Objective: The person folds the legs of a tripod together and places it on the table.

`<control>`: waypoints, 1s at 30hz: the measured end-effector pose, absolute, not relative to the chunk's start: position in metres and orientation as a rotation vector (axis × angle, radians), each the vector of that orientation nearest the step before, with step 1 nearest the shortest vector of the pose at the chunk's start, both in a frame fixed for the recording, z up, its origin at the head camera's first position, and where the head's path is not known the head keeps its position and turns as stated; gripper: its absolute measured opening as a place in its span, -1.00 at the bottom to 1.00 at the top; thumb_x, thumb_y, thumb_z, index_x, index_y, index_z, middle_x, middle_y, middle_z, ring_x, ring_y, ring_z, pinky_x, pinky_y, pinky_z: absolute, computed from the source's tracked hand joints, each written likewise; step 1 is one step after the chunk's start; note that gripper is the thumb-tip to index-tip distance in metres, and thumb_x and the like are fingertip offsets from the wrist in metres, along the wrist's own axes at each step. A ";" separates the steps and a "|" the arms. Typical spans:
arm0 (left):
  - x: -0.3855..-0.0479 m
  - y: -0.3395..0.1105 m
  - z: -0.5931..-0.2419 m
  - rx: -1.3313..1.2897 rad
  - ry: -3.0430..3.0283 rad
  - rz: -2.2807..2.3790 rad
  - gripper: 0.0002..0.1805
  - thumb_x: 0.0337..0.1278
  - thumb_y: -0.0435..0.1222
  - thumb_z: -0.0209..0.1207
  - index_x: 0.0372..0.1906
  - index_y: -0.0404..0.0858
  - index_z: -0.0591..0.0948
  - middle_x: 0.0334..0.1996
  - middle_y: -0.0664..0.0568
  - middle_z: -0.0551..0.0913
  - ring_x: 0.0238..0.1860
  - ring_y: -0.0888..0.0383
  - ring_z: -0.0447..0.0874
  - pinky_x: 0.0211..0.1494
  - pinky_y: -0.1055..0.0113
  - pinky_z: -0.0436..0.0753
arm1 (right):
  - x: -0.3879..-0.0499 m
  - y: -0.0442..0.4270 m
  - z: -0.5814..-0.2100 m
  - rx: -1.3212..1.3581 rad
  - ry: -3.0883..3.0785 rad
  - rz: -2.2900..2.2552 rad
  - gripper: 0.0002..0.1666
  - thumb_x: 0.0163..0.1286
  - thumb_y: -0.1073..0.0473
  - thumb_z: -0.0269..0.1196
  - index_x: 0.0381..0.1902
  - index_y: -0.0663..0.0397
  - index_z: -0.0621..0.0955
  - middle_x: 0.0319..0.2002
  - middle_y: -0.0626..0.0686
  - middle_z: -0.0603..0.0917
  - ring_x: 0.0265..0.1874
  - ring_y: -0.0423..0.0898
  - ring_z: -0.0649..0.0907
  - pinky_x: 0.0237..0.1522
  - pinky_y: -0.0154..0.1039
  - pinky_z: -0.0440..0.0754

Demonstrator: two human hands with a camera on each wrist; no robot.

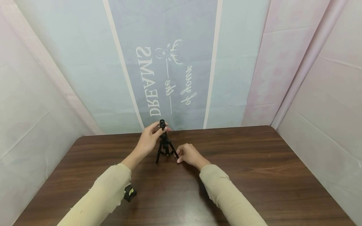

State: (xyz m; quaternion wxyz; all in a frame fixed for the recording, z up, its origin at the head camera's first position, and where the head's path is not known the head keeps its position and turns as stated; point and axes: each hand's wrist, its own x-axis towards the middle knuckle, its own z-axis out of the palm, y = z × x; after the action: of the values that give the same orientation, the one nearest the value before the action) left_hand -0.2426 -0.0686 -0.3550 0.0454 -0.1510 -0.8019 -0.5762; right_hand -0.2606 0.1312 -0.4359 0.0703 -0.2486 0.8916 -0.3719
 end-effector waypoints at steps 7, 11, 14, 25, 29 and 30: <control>-0.244 -0.070 -0.354 -0.456 -2.457 -1.747 -0.68 0.46 -0.08 0.08 0.17 -0.01 0.62 -0.09 0.17 0.74 0.10 0.18 0.61 0.18 0.08 0.56 | -0.262 0.124 -0.433 -0.660 2.704 -1.088 -0.80 0.02 0.34 0.53 -0.41 0.12 0.70 -0.50 -0.07 0.64 -0.49 -0.21 0.59 -0.37 -0.26 0.60; -0.245 -0.071 -0.352 -0.463 -2.457 -1.733 -0.69 0.47 -0.11 0.07 0.18 -0.02 0.62 -0.09 0.14 0.74 0.12 0.15 0.61 0.17 0.06 0.57 | -0.263 0.120 -0.429 -0.617 2.718 -1.066 -0.78 0.01 0.34 0.54 -0.40 0.13 0.69 -0.48 -0.06 0.65 -0.47 -0.19 0.60 -0.33 -0.23 0.61; -0.242 -0.071 -0.346 -0.463 -2.461 -1.751 -0.67 0.48 -0.15 0.07 0.21 -0.08 0.61 -0.07 0.07 0.74 0.14 0.10 0.60 0.19 0.05 0.56 | -0.262 0.118 -0.427 -0.582 2.712 -1.068 -0.78 0.02 0.35 0.54 -0.39 0.14 0.69 -0.47 -0.05 0.66 -0.46 -0.18 0.61 -0.32 -0.22 0.62; -0.251 -0.076 -0.346 -0.527 -2.482 -1.801 -0.63 0.39 -0.05 0.13 0.18 -0.07 0.63 -0.04 0.06 0.74 0.14 0.09 0.62 0.27 -0.01 0.49 | -0.255 0.119 -0.426 -0.489 2.700 -1.114 -0.83 0.09 0.33 0.50 -0.41 0.16 0.67 -0.49 -0.04 0.66 -0.52 -0.16 0.60 -0.41 -0.24 0.59; -0.251 -0.078 -0.345 -0.485 -2.477 -1.765 -0.63 0.34 -0.07 0.20 0.17 -0.06 0.64 -0.04 0.03 0.74 0.10 0.06 0.65 0.25 -0.03 0.51 | -0.252 0.120 -0.427 -0.497 2.711 -1.136 -0.82 0.12 0.32 0.50 -0.35 0.17 0.68 -0.47 -0.04 0.65 -0.49 -0.16 0.60 -0.38 -0.23 0.60; -0.251 -0.077 -0.345 -0.465 -2.467 -1.765 -0.63 0.33 -0.08 0.22 0.17 -0.06 0.64 -0.04 0.02 0.74 0.10 0.05 0.66 0.23 -0.03 0.52 | -0.252 0.120 -0.428 -0.500 2.717 -1.146 -0.81 0.12 0.31 0.50 -0.32 0.18 0.68 -0.46 -0.03 0.65 -0.48 -0.16 0.60 -0.36 -0.23 0.60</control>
State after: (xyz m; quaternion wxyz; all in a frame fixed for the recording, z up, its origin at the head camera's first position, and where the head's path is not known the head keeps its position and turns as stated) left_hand -0.2508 -0.0773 -0.3445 0.0364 -0.1514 -0.8034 -0.5747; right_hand -0.2515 0.1201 -0.4278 0.0755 -0.1667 0.9058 -0.3821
